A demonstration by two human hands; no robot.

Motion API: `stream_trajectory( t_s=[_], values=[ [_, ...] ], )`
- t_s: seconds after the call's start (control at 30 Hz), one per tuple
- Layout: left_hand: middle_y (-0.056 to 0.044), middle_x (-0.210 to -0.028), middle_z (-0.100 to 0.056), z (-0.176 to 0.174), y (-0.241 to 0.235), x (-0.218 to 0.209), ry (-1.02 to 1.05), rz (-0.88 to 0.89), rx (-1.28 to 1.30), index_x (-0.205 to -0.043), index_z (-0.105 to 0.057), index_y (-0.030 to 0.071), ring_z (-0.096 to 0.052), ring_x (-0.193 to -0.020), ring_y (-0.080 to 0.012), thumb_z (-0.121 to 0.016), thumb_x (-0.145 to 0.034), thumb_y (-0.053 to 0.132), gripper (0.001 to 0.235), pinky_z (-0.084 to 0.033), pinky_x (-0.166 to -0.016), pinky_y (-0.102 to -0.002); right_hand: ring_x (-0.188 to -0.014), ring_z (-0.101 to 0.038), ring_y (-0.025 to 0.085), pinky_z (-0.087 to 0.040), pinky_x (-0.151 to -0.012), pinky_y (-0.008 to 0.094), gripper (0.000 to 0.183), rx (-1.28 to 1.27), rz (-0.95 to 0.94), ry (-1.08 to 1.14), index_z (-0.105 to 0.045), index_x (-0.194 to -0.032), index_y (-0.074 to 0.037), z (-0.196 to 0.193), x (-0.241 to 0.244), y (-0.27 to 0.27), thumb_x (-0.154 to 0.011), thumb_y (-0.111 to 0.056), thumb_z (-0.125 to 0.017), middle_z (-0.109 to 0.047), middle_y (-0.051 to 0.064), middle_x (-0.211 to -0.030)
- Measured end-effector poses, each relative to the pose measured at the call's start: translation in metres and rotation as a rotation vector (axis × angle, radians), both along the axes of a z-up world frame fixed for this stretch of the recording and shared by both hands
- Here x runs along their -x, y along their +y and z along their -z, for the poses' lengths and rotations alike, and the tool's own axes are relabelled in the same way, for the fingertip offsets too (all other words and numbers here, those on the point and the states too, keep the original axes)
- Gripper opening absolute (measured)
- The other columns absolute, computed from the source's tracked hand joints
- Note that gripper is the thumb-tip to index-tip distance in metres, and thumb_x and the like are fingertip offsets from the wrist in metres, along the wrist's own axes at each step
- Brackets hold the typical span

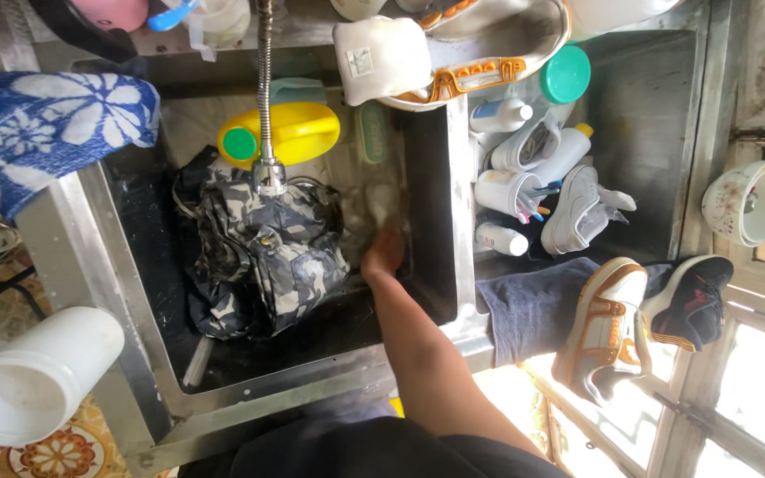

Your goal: The person washes dark-colored clothes by hand in a kitchen sink. They use a white cup to scoop and pour water over the garments, scrub them with their hands, and rinse them under running water from the faucet.

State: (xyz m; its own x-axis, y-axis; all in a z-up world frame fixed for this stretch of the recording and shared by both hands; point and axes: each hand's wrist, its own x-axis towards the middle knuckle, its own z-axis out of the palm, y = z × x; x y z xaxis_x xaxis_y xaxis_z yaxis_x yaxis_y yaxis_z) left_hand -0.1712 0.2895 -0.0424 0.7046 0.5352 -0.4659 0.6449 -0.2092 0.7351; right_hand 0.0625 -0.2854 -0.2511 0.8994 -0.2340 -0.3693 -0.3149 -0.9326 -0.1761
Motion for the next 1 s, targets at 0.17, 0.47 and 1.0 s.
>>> stream_trajectory(
  t_s=[0.17,0.47,1.0],
  values=[
    [-0.02,-0.137,-0.059,0.015,0.01,0.006,0.019,-0.009,0.006,-0.154,-0.044,-0.003,-0.058,-0.121,-0.0261,-0.035,-0.124,0.029,0.045,-0.044,-0.106,-0.041,-0.143,-0.049,0.039,-0.039,-0.118,0.048,0.039,-0.177,0.294,0.375,-0.041,-0.154,-0.006,0.013,-0.006,-0.006,-0.12,-0.023,-0.03,-0.047,0.024,-0.157],
    [-0.024,-0.149,-0.053,0.014,0.003,-0.023,-0.036,0.073,-0.053,-0.162,-0.037,-0.005,-0.053,-0.135,-0.0325,-0.027,-0.125,0.026,0.049,-0.041,-0.117,-0.045,-0.135,-0.052,0.037,-0.05,-0.104,0.047,0.087,-0.136,0.159,0.678,0.003,-0.166,-0.02,-0.026,-0.013,-0.012,-0.094,0.008,-0.037,-0.032,0.023,-0.16],
    [-0.022,-0.087,-0.079,-0.137,-0.063,-0.134,0.325,0.428,-0.231,-0.155,-0.057,0.017,-0.078,-0.077,-0.0295,-0.056,-0.103,0.016,0.051,-0.06,-0.08,-0.043,-0.105,-0.062,0.048,-0.05,-0.09,0.051,0.054,-0.351,0.12,0.112,-0.053,-0.144,-0.008,-0.205,0.04,-0.04,-0.09,-0.008,-0.058,-0.065,0.03,-0.112]
  ],
)
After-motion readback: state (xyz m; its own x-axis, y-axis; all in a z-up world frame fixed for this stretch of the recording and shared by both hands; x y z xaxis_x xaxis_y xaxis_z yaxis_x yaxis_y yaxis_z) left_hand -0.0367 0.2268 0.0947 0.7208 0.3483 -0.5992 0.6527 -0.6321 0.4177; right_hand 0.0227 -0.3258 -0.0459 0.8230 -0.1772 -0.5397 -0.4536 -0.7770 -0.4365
